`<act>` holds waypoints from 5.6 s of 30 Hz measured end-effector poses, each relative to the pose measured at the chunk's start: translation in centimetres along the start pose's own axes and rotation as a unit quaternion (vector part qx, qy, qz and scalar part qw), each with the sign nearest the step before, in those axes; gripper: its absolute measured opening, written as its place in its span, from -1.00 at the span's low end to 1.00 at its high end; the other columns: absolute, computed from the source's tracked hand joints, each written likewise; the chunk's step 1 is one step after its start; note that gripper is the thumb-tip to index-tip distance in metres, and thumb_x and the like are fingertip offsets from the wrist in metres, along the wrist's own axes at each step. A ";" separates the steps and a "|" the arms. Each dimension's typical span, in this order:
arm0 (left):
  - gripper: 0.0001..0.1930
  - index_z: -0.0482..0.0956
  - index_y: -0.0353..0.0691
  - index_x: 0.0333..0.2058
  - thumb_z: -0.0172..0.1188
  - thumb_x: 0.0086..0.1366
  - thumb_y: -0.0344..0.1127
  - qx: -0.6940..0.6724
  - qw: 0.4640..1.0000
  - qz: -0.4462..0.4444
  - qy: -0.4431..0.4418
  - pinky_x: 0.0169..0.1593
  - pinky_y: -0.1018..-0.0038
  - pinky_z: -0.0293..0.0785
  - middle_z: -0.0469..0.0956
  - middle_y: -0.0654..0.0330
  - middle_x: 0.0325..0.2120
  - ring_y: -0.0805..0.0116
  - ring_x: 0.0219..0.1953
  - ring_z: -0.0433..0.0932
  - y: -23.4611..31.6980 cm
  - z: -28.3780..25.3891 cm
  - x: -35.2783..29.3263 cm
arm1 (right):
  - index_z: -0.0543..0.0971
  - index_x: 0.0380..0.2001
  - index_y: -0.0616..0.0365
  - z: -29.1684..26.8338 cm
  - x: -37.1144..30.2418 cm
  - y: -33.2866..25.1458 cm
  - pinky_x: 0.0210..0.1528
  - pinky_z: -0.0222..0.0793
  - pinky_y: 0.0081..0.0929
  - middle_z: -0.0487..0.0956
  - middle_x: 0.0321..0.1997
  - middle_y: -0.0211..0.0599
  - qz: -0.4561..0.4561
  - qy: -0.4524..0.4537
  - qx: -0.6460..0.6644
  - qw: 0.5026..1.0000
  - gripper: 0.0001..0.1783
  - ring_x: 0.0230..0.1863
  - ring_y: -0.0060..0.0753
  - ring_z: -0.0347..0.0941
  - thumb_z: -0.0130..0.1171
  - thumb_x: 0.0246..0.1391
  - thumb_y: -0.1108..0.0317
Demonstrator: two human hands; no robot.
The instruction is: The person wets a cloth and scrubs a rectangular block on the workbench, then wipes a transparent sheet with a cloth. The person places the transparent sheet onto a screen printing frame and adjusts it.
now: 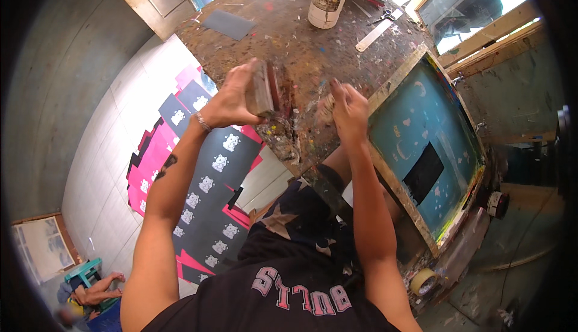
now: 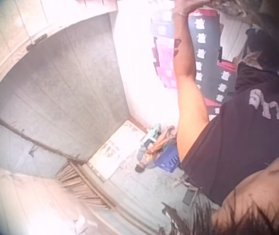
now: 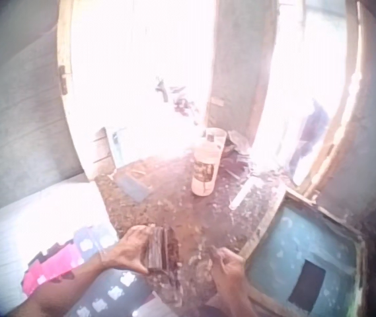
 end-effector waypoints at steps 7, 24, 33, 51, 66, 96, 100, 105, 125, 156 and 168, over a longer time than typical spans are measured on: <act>0.36 -0.06 -0.25 0.50 0.63 -0.20 -0.06 -0.233 0.944 -0.127 0.194 0.52 0.16 0.01 0.16 -0.10 0.43 0.01 0.49 0.14 3.4 -5.9 -8.5 | 0.49 0.18 0.27 11.0 7.2 2.7 0.44 0.23 -0.08 0.48 0.29 0.03 -0.328 -0.061 -0.411 0.849 -0.45 0.37 0.12 0.34 0.08 0.36 0.03; 0.30 -0.05 -0.20 0.51 0.61 -0.14 -0.11 -0.386 0.887 -0.156 0.202 0.40 0.26 0.18 0.26 -0.03 0.37 0.11 0.38 0.28 6.0 -0.9 -13.0 | 0.56 0.12 0.33 1.5 -14.7 2.4 0.48 0.24 -0.06 0.51 0.25 0.00 -0.343 -0.232 -0.362 0.835 -0.49 0.37 0.07 0.37 0.13 0.04 0.55; 0.30 -0.04 -0.19 0.51 0.61 -0.13 -0.08 -0.409 0.872 -0.185 0.196 0.40 0.28 0.19 0.26 -0.03 0.37 0.12 0.38 0.28 6.9 0.7 -14.7 | 0.60 0.05 0.27 3.2 -9.8 2.6 0.48 0.23 -0.07 0.52 0.25 -0.02 -0.399 -0.194 -0.331 0.833 -0.56 0.37 0.01 0.39 0.09 0.05 0.56; 0.17 0.01 -0.33 0.47 0.44 0.11 0.21 -0.847 0.524 -0.012 0.084 0.44 -0.39 -0.02 0.15 -0.24 0.42 -0.26 0.45 0.17 10.5 2.0 -11.6 | 0.57 0.15 0.22 0.7 -9.8 2.8 0.30 0.31 -0.09 0.50 0.22 -0.07 -0.294 -0.283 -0.344 0.846 -0.51 0.30 0.03 0.38 0.15 0.09 0.50; 0.14 0.17 -0.27 0.44 0.60 -0.12 -0.18 -0.656 0.742 -0.124 0.052 0.28 0.32 0.42 0.39 0.09 0.27 0.24 0.28 0.42 12.5 5.0 -9.6 | 0.66 -0.18 0.34 3.0 -7.8 -7.0 -0.09 0.56 -0.49 0.70 -0.27 -0.30 -0.173 -0.037 0.006 0.984 -0.84 -0.12 -0.56 0.62 0.24 0.17 0.64; 0.39 0.06 -0.48 0.42 0.66 -0.29 0.13 0.145 0.987 0.010 -0.065 0.57 0.05 -0.10 0.14 -0.18 0.39 -0.17 0.50 -0.01 8.3 6.4 -4.8 | 0.65 -0.09 0.27 5.9 -2.8 2.6 -0.09 0.46 -0.01 0.57 -0.18 0.08 -0.192 -0.068 -0.253 0.946 -0.77 -0.16 0.20 0.53 0.15 0.25 0.43; 0.38 0.09 -0.50 0.40 0.65 -0.28 0.14 0.139 0.987 0.006 -0.076 0.57 0.02 -0.09 0.16 -0.18 0.37 -0.18 0.49 0.02 9.0 6.4 -5.0 | 0.64 -0.08 0.26 5.2 -4.8 1.9 0.00 0.43 -0.03 0.51 -0.14 0.09 -0.210 -0.072 -0.280 0.934 -0.76 -0.08 0.17 0.48 0.13 0.21 0.51; 0.36 0.09 -0.48 0.40 0.62 -0.26 0.17 0.134 0.989 -0.001 -0.057 0.55 -0.01 -0.09 0.17 -0.17 0.36 -0.18 0.47 0.05 9.3 6.9 -5.2 | 0.62 -0.08 0.30 3.8 -8.4 2.1 0.03 0.44 -0.03 0.50 -0.18 0.06 -0.226 -0.082 -0.280 0.929 -0.74 -0.11 0.15 0.48 0.14 0.14 0.58; 0.39 0.04 -0.44 0.43 0.63 -0.25 0.20 0.153 0.987 0.008 -0.054 0.56 0.05 -0.08 0.12 -0.21 0.40 -0.20 0.50 0.00 9.1 7.0 -5.0 | 0.69 -0.18 0.20 3.6 -5.8 1.8 -0.17 0.47 -0.10 0.58 -0.23 0.05 -0.213 -0.077 -0.232 0.946 -0.83 -0.23 0.12 0.55 0.17 0.20 0.51; 0.45 0.02 -0.49 0.43 0.62 -0.28 0.28 0.138 0.989 0.009 -0.046 0.56 0.02 -0.12 0.08 -0.24 0.42 -0.22 0.51 -0.05 8.7 7.8 -4.7 | 0.69 -0.20 0.28 3.0 -4.0 0.5 -0.10 0.48 -0.06 0.58 -0.20 0.13 -0.181 -0.041 -0.194 0.963 -0.81 -0.19 0.21 0.57 0.18 0.19 0.43; 0.40 0.04 -0.45 0.43 0.60 -0.26 0.22 0.136 0.990 -0.009 -0.040 0.56 0.02 -0.11 0.11 -0.18 0.40 -0.17 0.51 -0.02 8.7 7.7 -5.1 | 0.63 -0.16 0.22 0.5 -14.2 1.7 -0.02 0.47 -0.10 0.54 -0.16 -0.03 -0.210 -0.127 -0.232 0.941 -0.78 -0.11 0.09 0.50 0.15 0.11 0.55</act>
Point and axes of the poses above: each hand's wrist, its own x-axis towards the middle knuckle, its own z-axis out of the palm, y = z × x, the point moved 4 cm from there along x, towards the middle knuckle
